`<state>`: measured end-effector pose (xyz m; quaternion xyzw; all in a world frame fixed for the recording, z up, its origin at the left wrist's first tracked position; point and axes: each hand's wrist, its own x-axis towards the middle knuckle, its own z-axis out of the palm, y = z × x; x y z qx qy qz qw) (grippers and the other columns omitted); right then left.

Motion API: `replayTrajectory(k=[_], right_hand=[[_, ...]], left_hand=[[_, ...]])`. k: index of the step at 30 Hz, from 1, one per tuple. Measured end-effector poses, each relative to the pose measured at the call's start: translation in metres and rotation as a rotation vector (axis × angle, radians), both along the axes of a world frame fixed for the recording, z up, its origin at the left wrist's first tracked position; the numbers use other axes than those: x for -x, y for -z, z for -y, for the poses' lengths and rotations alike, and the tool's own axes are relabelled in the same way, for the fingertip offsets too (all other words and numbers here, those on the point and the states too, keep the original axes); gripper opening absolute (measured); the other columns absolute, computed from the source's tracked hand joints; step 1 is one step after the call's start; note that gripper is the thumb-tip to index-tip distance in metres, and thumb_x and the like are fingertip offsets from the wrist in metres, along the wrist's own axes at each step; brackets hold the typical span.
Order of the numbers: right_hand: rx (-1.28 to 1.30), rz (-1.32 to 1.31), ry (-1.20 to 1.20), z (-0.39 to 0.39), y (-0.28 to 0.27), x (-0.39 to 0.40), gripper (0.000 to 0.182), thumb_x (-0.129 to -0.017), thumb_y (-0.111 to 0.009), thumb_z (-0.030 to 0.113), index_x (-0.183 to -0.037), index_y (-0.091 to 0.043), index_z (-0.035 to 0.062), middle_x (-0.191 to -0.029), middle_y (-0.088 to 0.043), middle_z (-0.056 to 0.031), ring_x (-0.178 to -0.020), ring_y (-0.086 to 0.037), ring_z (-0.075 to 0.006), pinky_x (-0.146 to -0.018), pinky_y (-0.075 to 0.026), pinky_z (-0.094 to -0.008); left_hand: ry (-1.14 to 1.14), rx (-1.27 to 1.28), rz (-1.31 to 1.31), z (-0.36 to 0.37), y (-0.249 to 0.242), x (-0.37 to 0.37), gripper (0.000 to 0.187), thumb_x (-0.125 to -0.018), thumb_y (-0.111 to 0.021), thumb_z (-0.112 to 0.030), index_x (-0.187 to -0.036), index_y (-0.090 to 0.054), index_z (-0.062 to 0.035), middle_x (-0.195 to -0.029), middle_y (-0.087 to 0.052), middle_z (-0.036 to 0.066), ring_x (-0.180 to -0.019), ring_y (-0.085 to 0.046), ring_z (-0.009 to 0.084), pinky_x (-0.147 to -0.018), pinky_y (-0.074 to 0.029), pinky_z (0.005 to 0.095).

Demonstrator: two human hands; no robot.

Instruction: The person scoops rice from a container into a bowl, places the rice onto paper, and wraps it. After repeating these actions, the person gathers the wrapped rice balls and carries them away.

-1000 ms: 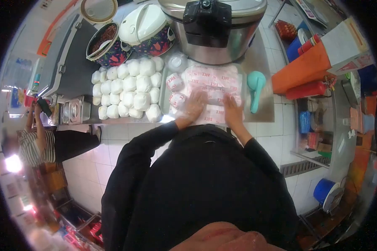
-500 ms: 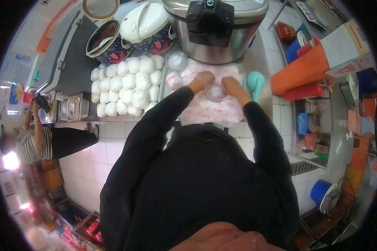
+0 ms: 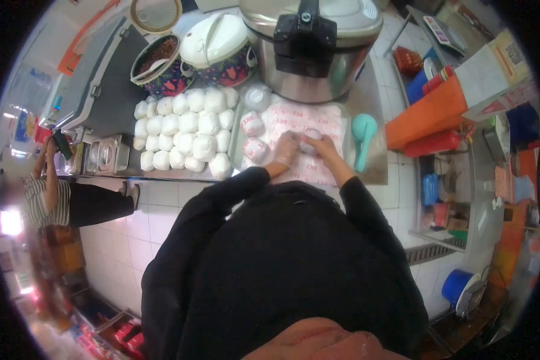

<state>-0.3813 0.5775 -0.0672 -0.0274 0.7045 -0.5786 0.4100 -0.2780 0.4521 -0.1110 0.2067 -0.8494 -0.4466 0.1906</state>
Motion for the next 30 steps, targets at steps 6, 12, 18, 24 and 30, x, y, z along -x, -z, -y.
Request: replayTrajectory(k=[6, 12, 18, 24, 30], right_hand=[[0.513, -0.137, 0.049, 0.005, -0.053, -0.016, 0.064, -0.067, -0.076, 0.01, -0.123, -0.045, 0.0078, -0.114, -0.053, -0.0069, -0.099, -0.056, -0.0188, -0.071, -0.048, -0.0291], [0.489, -1.122, -0.105, 0.028, -0.113, -0.026, 0.049, -0.06, -0.065, 0.003, -0.107, -0.05, 0.0068, -0.093, -0.051, -0.0066, -0.091, -0.053, -0.0193, -0.081, -0.043, -0.0297], [0.667, -1.123, -0.261, 0.048, -0.128, -0.047, 0.039, -0.063, -0.067, 0.023, -0.092, -0.053, 0.0028, -0.087, -0.052, -0.0135, -0.089, -0.052, -0.0287, -0.078, -0.04, -0.0344], [0.752, -1.156, -0.03, 0.077, -0.126, -0.08, 0.039, -0.074, -0.07, 0.035, -0.089, -0.056, 0.0015, -0.085, -0.054, -0.014, -0.08, -0.054, -0.0312, -0.074, -0.043, -0.0375], [0.639, -0.858, -0.013, 0.086, -0.103, -0.089, 0.031, -0.087, -0.063, 0.03, -0.089, -0.058, -0.0008, -0.081, -0.058, -0.0101, -0.077, -0.055, -0.0196, -0.074, -0.043, -0.0288]], left_hand=[[-0.007, 0.231, -0.461, -0.021, -0.085, -0.009, 0.041, -0.09, -0.052, -0.01, -0.128, -0.048, 0.0041, -0.123, -0.052, 0.024, -0.117, -0.049, 0.0365, -0.099, -0.038, 0.0408], [-0.11, -0.083, -0.543, -0.025, -0.147, -0.021, 0.054, -0.09, -0.046, -0.027, -0.134, -0.039, 0.0034, -0.123, -0.049, 0.023, -0.114, -0.048, 0.0368, -0.1, -0.035, 0.0417], [-0.249, -0.232, -0.584, -0.032, -0.146, -0.048, 0.056, -0.093, -0.044, -0.038, -0.13, -0.039, 0.0037, -0.114, -0.05, 0.024, -0.105, -0.051, 0.0367, -0.093, -0.039, 0.042], [-0.319, -0.345, -0.535, -0.012, -0.126, -0.067, 0.062, -0.094, -0.043, -0.049, -0.126, -0.043, 0.0035, -0.112, -0.049, 0.027, -0.101, -0.05, 0.0412, -0.088, -0.04, 0.0442], [-0.458, 0.166, -0.15, 0.003, -0.125, -0.07, 0.058, -0.093, -0.045, -0.048, -0.121, -0.049, 0.0016, -0.105, -0.052, 0.024, -0.097, -0.052, 0.0395, -0.087, -0.04, 0.0434]])
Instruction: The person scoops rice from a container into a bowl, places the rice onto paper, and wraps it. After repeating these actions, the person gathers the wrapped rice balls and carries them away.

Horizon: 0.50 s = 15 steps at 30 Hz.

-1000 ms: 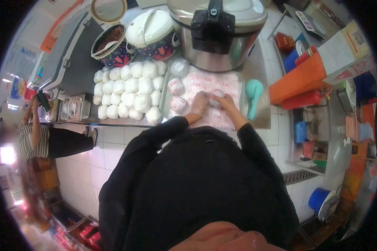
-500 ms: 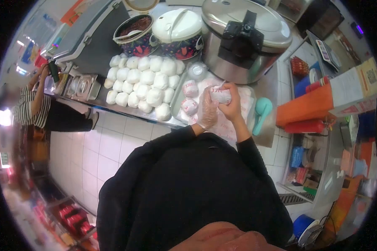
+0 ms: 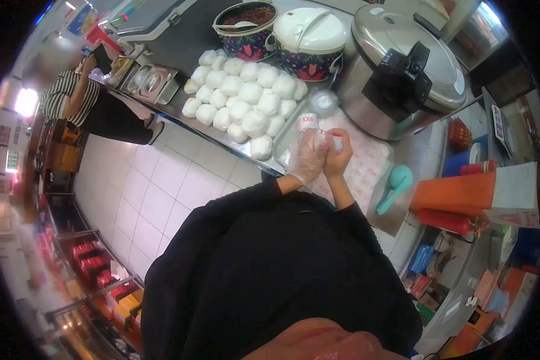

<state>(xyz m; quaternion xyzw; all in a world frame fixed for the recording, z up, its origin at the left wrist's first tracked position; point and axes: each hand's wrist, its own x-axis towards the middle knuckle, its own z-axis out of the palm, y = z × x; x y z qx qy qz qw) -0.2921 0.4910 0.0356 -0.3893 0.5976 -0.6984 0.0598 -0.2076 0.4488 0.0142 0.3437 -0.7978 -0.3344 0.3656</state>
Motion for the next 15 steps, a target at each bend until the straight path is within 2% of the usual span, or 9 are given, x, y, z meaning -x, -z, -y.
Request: replayTrajectory(k=[1, 4, 6, 7, 9, 11, 14, 15], right_hand=[[-0.007, 0.092, -0.013, 0.0, 0.007, 0.005, 0.029, -0.089, -0.061, 0.028, -0.088, -0.059, -0.0006, -0.08, -0.059, -0.0097, -0.078, -0.056, -0.0183, -0.074, -0.043, -0.0285], [-0.038, 0.321, -0.044, -0.007, 0.032, 0.027, 0.027, -0.093, -0.057, 0.026, -0.088, -0.059, -0.0002, -0.079, -0.06, -0.0095, -0.079, -0.058, -0.0162, -0.073, -0.044, -0.0282], [-0.063, 0.415, -0.061, -0.006, 0.048, 0.038, 0.028, -0.094, -0.055, 0.027, -0.089, -0.06, -0.0002, -0.077, -0.061, -0.0104, -0.075, -0.058, -0.0167, -0.072, -0.044, -0.0288], [-0.147, 0.294, -0.05, 0.001, 0.044, 0.038, 0.03, -0.093, -0.056, 0.03, -0.089, -0.061, 0.0, -0.078, -0.062, -0.0121, -0.073, -0.059, -0.018, -0.071, -0.044, -0.029], [-0.306, 0.062, -0.033, 0.026, 0.037, 0.026, 0.034, -0.093, -0.056, 0.034, -0.09, -0.062, 0.0003, -0.079, -0.064, -0.0154, -0.069, -0.06, -0.0204, -0.068, -0.044, -0.0292], [-0.5, -0.24, 0.016, 0.06, 0.025, 0.003, 0.035, -0.093, -0.052, 0.038, -0.09, -0.064, 0.0054, -0.076, -0.066, -0.0136, -0.055, -0.058, -0.0274, -0.076, -0.045, -0.0376], [-0.738, -0.583, -0.266, 0.105, 0.019, -0.016, 0.036, -0.091, -0.054, 0.041, -0.094, -0.065, 0.0073, -0.082, -0.067, -0.0183, -0.072, -0.063, -0.033, -0.091, -0.036, -0.0501], [-0.768, -0.644, -0.277, 0.114, 0.032, -0.019, 0.037, -0.091, -0.053, 0.042, -0.096, -0.066, 0.0069, -0.087, -0.067, -0.0184, -0.081, -0.061, -0.0326, -0.093, -0.032, -0.0535]], left_hand=[[-0.059, 0.174, 0.119, 0.002, -0.001, 0.003, 0.057, -0.092, -0.046, -0.048, -0.121, -0.05, 0.0012, -0.102, -0.054, 0.023, -0.096, -0.052, 0.0388, -0.086, -0.041, 0.0427], [-0.071, 0.318, 0.045, 0.014, -0.016, 0.004, 0.05, -0.092, -0.05, -0.044, -0.117, -0.053, -0.0002, -0.097, -0.057, 0.019, -0.096, -0.055, 0.0327, -0.086, -0.042, 0.0397], [-0.065, -0.039, -0.116, 0.034, -0.028, -0.009, 0.044, -0.094, -0.05, -0.039, -0.114, -0.056, -0.0014, -0.099, -0.058, 0.016, -0.098, -0.055, 0.0287, -0.088, -0.042, 0.0382], [-0.066, -0.213, -0.196, 0.045, -0.032, -0.018, 0.04, -0.095, -0.049, -0.037, -0.113, -0.057, -0.002, -0.099, -0.058, 0.015, -0.099, -0.055, 0.0267, -0.089, -0.041, 0.0374], [-0.215, -0.213, -0.245, 0.061, -0.029, -0.039, 0.035, -0.098, -0.046, -0.033, -0.109, -0.059, -0.0025, -0.1, -0.058, 0.013, -0.098, -0.054, 0.0233, -0.09, -0.041, 0.0354], [-0.331, -0.212, -0.271, 0.078, -0.015, -0.064, 0.037, -0.099, -0.045, -0.035, -0.109, -0.059, -0.0025, -0.101, -0.058, 0.013, -0.099, -0.054, 0.0238, -0.091, -0.041, 0.035], [-0.441, -0.167, -0.255, 0.096, 0.004, -0.099, 0.04, -0.1, -0.042, -0.039, -0.112, -0.058, -0.0052, -0.107, -0.058, 0.007, -0.099, -0.054, 0.0196, -0.087, -0.044, 0.0325], [-0.47, -0.148, -0.247, 0.1, 0.008, -0.108, 0.041, -0.1, -0.04, -0.041, -0.114, -0.058, -0.0065, -0.11, -0.058, 0.005, -0.099, -0.054, 0.0174, -0.085, -0.045, 0.0314]])
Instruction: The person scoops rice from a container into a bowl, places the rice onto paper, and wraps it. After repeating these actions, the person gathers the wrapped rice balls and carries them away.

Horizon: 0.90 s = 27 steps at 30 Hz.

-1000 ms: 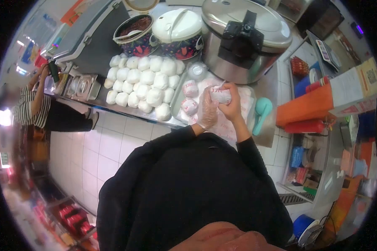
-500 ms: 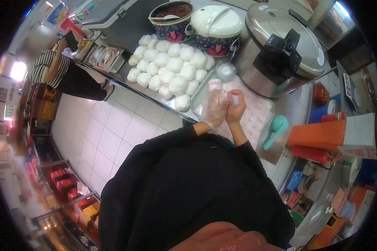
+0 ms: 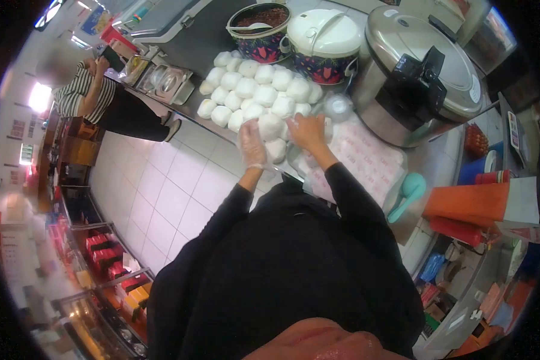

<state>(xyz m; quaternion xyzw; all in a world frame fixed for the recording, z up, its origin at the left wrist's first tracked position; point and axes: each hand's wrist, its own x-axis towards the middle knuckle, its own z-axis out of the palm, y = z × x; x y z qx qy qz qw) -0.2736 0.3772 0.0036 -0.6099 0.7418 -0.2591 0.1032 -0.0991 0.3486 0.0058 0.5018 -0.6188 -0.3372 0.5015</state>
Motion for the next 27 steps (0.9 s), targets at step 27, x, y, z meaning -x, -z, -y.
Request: replayTrajectory(k=[27], right_hand=[[-0.165, -0.151, 0.693, 0.072, 0.032, 0.096, 0.072, -0.053, -0.082, 0.04, -0.114, -0.059, 0.0118, -0.111, -0.056, -0.0214, -0.107, -0.053, -0.0404, -0.09, -0.046, -0.0483]], left_hand=[[0.295, -0.326, -0.369, 0.22, -0.032, -0.071, 0.022, -0.097, -0.054, -0.026, -0.1, -0.059, -0.0052, -0.082, -0.055, 0.0, -0.071, -0.051, 0.007, -0.063, -0.044, 0.022]])
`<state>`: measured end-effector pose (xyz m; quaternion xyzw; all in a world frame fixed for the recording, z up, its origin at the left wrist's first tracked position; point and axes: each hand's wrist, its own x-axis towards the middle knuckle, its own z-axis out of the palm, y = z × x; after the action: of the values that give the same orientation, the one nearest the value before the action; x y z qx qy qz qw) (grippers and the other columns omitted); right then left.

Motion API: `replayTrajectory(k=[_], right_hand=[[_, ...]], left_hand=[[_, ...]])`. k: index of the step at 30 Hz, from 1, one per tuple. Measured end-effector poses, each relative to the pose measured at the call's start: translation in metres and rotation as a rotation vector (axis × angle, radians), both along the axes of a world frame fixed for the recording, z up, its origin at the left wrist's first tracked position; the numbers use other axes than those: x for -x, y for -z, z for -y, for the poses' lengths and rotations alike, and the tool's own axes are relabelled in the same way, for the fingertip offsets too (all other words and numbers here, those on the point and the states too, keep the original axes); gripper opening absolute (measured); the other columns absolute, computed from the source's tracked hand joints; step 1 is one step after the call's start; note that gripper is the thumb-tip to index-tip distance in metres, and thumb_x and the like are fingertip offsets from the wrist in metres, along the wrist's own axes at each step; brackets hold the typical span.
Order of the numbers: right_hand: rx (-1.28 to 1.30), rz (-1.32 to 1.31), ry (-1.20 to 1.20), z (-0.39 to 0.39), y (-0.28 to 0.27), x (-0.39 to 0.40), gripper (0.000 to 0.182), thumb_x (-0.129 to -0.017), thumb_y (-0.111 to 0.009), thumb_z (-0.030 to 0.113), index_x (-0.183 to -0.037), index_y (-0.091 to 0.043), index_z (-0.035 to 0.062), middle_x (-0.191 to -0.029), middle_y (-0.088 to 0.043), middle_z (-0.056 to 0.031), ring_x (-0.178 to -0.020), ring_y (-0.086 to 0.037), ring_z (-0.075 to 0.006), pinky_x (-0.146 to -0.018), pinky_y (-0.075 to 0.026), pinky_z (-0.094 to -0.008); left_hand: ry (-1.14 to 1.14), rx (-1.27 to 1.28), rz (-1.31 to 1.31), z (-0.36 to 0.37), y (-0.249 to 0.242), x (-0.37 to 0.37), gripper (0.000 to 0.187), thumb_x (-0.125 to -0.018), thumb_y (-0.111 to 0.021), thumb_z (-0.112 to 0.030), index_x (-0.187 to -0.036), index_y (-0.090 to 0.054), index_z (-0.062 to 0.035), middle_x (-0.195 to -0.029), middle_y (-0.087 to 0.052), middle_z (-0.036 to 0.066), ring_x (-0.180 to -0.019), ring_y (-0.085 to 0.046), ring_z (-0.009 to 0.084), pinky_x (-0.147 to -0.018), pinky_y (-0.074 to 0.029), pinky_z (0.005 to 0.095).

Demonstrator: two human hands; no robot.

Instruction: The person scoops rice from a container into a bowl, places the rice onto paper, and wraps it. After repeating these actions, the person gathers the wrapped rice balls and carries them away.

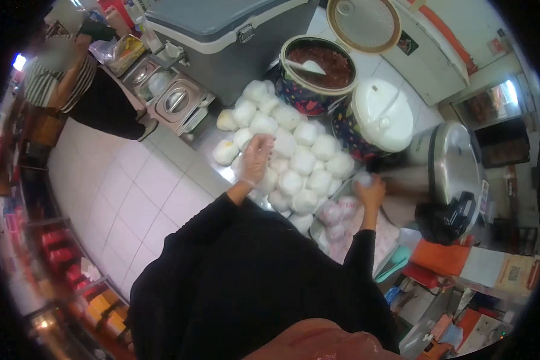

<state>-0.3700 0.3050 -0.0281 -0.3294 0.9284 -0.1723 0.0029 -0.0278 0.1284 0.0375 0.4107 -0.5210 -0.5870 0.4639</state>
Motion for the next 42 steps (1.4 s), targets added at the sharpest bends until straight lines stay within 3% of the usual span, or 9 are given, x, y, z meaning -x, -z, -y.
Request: replayTrajectory(k=[7, 14, 20, 29, 32, 35, 37, 40, 42], right_hand=[[-0.199, 0.062, 0.007, 0.031, -0.006, -0.014, 0.072, -0.052, -0.084, 0.04, -0.115, -0.061, 0.0115, -0.113, -0.06, -0.017, -0.104, -0.059, -0.0331, -0.086, -0.049, -0.0448], [0.28, 0.273, 0.16, 0.004, -0.02, -0.001, 0.047, -0.06, -0.079, 0.028, -0.102, -0.065, 0.0109, -0.096, -0.064, -0.0153, -0.091, -0.062, -0.0328, -0.082, -0.05, -0.041], [-0.314, -0.015, 0.168, 0.046, -0.004, -0.055, 0.059, -0.06, -0.077, 0.028, -0.116, -0.059, 0.0202, -0.12, -0.049, -0.0195, -0.112, -0.05, -0.0399, -0.084, -0.049, -0.0468], [-0.097, -0.085, 0.395, 0.06, -0.003, -0.055, 0.064, -0.063, -0.075, 0.033, -0.121, -0.055, 0.0166, -0.12, -0.05, -0.0204, -0.112, -0.049, -0.0405, -0.089, -0.047, -0.0479], [0.204, 0.022, 0.327, 0.031, -0.004, -0.023, 0.065, -0.071, -0.069, 0.032, -0.128, -0.049, 0.0089, -0.124, -0.053, -0.0179, -0.114, -0.052, -0.0347, -0.093, -0.046, -0.045], [0.918, 1.032, 0.146, 0.07, -0.095, -0.075, 0.066, -0.078, -0.06, 0.03, -0.135, -0.043, 0.0023, -0.131, -0.051, -0.0143, -0.118, -0.052, -0.0289, -0.098, -0.042, -0.0408], [0.922, 1.22, -0.016, 0.109, -0.133, -0.12, 0.066, -0.081, -0.054, 0.027, -0.139, -0.038, 0.0017, -0.132, -0.051, -0.0124, -0.118, -0.051, -0.0267, -0.101, -0.041, -0.0375], [0.367, 0.843, -0.342, 0.177, -0.157, -0.152, 0.047, -0.081, -0.061, 0.016, -0.124, -0.054, -0.0001, -0.129, -0.052, -0.0125, -0.12, -0.047, -0.0228, -0.101, -0.036, -0.0324], [0.363, 0.454, -0.553, 0.215, -0.156, -0.132, 0.036, -0.086, -0.06, 0.012, -0.12, -0.057, 0.0022, -0.117, -0.058, -0.0084, -0.107, -0.054, -0.0188, -0.088, -0.043, -0.0292]], left_hand=[[0.214, -0.069, 0.02, 0.058, 0.022, 0.0, 0.019, -0.096, -0.055, -0.024, -0.1, -0.06, -0.0066, -0.084, -0.057, -0.002, -0.071, -0.051, 0.0057, -0.062, -0.043, 0.0211], [0.311, -0.118, -0.059, 0.093, 0.023, 0.012, 0.017, -0.094, -0.058, -0.024, -0.098, -0.059, -0.008, -0.081, -0.057, -0.002, -0.067, -0.051, 0.006, -0.061, -0.045, 0.022], [0.422, -0.201, -0.142, 0.085, 0.029, 0.031, 0.017, -0.095, -0.056, -0.025, -0.097, -0.06, -0.0085, -0.082, -0.057, -0.002, -0.069, -0.051, 0.0058, -0.061, -0.044, 0.022], [0.394, -0.251, -0.183, 0.105, 0.042, 0.034, 0.022, -0.095, -0.056, -0.031, -0.097, -0.059, -0.0094, -0.083, -0.055, -0.003, -0.071, -0.049, 0.0061, -0.062, -0.042, 0.0221], [0.412, -0.331, -0.198, 0.108, 0.035, 0.029, 0.024, -0.094, -0.056, -0.034, -0.1, -0.06, -0.0107, -0.085, -0.056, -0.003, -0.073, -0.05, 0.0077, -0.066, -0.044, 0.0233], [0.586, -0.574, -0.269, 0.104, 0.038, 0.036, 0.034, -0.095, -0.052, -0.042, -0.111, -0.06, -0.0133, -0.093, -0.06, 0.001, -0.078, -0.054, 0.0124, -0.074, -0.047, 0.0276], [0.783, -0.885, -0.421, 0.095, 0.034, 0.048, 0.043, -0.095, -0.048, -0.047, -0.121, -0.058, -0.0154, -0.104, -0.063, 0.005, -0.086, -0.059, 0.0166, -0.082, -0.05, 0.033], [0.943, -1.234, -1.076, 0.11, -0.011, 0.054, 0.053, -0.095, -0.042, -0.052, -0.134, -0.049, -0.017, -0.124, -0.058, 0.01, -0.108, -0.059, 0.0249, -0.094, -0.047, 0.0463], [0.796, -1.049, -1.012, 0.124, -0.006, 0.058, 0.059, -0.094, -0.043, -0.055, -0.138, -0.044, -0.0149, -0.137, -0.049, 0.011, -0.124, -0.049, 0.0297, -0.099, -0.041, 0.0577]])
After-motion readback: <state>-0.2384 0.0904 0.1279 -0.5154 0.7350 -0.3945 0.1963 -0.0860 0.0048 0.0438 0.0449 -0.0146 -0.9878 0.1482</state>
